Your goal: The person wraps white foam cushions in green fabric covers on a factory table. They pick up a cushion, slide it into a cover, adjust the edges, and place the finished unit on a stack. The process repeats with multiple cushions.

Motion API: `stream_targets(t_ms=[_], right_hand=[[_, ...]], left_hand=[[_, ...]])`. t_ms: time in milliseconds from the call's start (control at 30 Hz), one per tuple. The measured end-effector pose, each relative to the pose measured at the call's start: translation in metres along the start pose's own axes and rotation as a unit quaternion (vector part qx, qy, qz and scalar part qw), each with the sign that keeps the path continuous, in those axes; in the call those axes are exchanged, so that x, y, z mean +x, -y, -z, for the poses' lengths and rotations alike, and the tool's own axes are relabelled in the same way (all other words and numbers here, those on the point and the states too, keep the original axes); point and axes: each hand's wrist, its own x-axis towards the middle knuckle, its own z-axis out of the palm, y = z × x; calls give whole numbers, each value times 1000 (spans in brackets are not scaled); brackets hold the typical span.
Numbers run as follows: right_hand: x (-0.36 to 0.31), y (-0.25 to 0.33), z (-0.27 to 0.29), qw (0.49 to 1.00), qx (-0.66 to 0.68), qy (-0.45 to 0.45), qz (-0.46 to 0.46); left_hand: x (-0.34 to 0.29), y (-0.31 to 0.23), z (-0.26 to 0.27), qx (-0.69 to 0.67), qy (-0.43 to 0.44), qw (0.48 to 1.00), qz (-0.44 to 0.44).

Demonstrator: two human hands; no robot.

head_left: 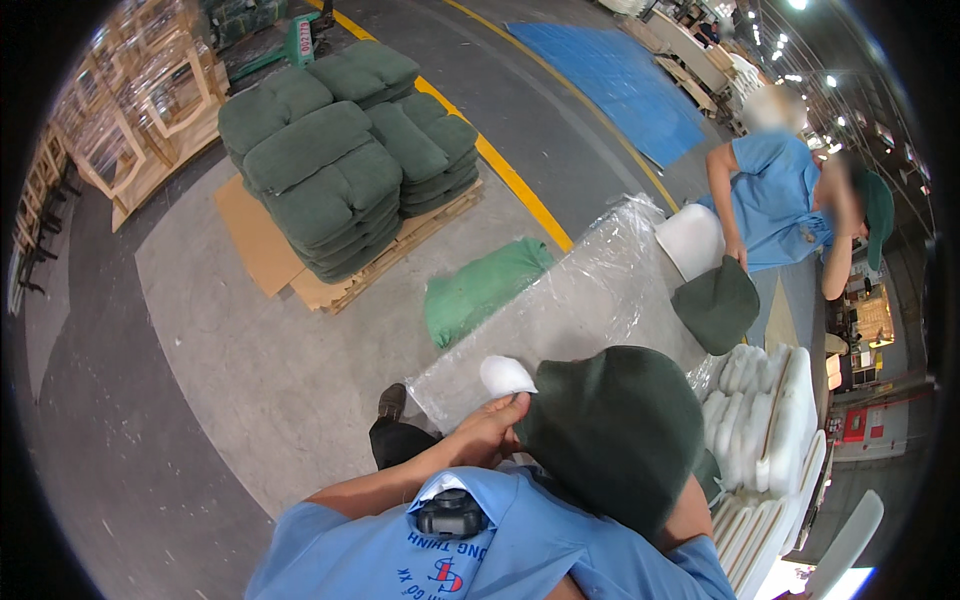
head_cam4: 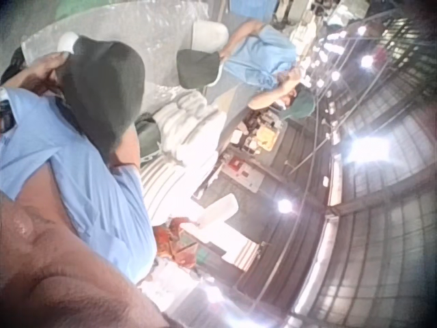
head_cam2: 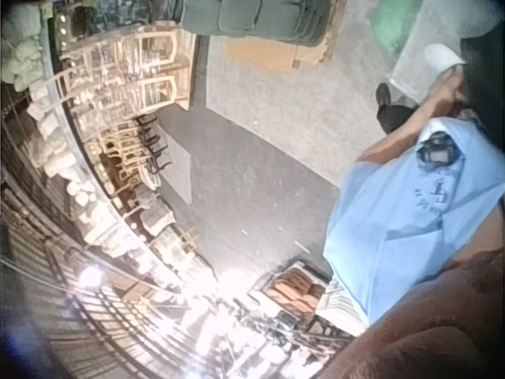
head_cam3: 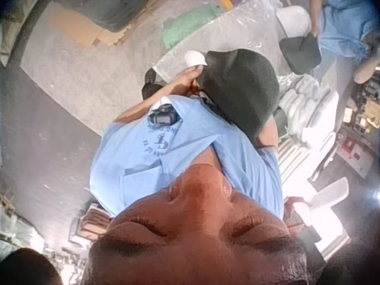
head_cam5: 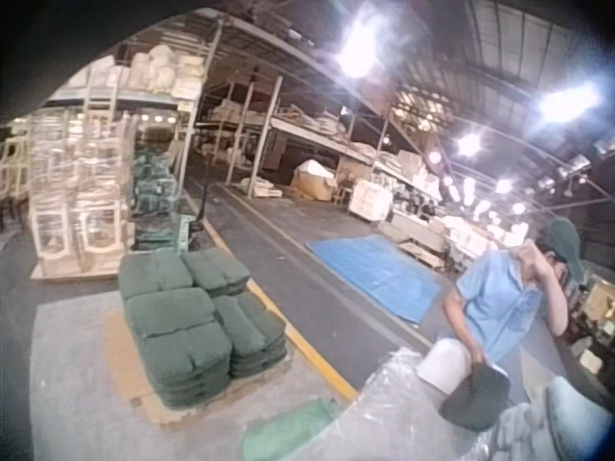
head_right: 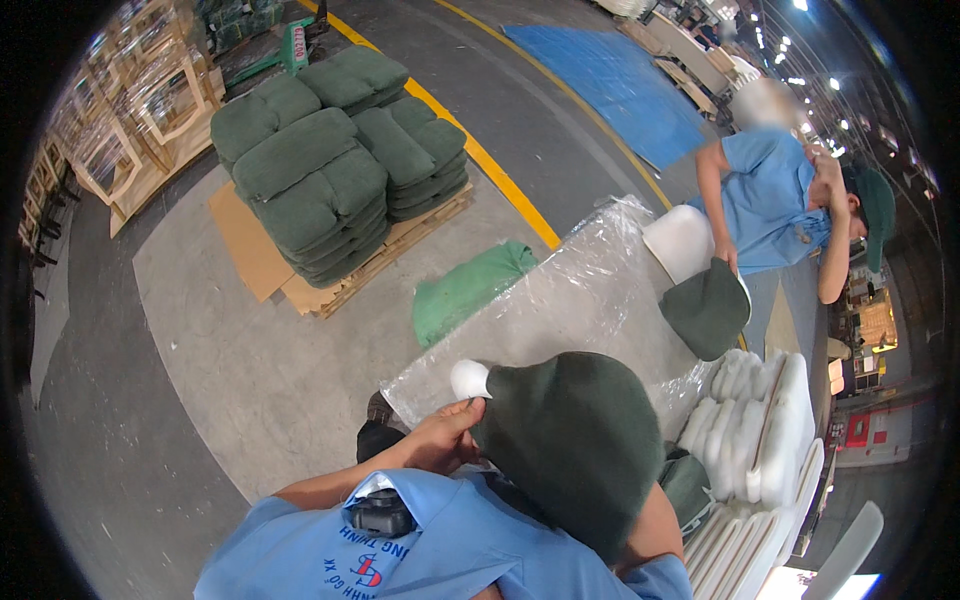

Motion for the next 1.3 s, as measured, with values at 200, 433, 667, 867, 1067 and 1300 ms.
stream_targets(t_ms=[200,433,667,867,1067,1300], right_hand=[[53,12,-6,999,-45,29,-9],[122,-9,-11,996,-91,16,12],[146,-28,-6,988,-146,-33,45],[66,13,5,954,-290,-81,17],[-143,-7,4,991,-108,-55,63],[-185,-92,-28,923,136,-340,121]], left_hand=[[24,-7,23,111,-182,969,-122],[54,-5,89,300,-293,898,-131],[83,-2,141,557,-265,778,-121],[87,-40,150,396,-60,916,6],[117,-75,167,435,71,882,164],[141,-67,132,566,42,817,102]])
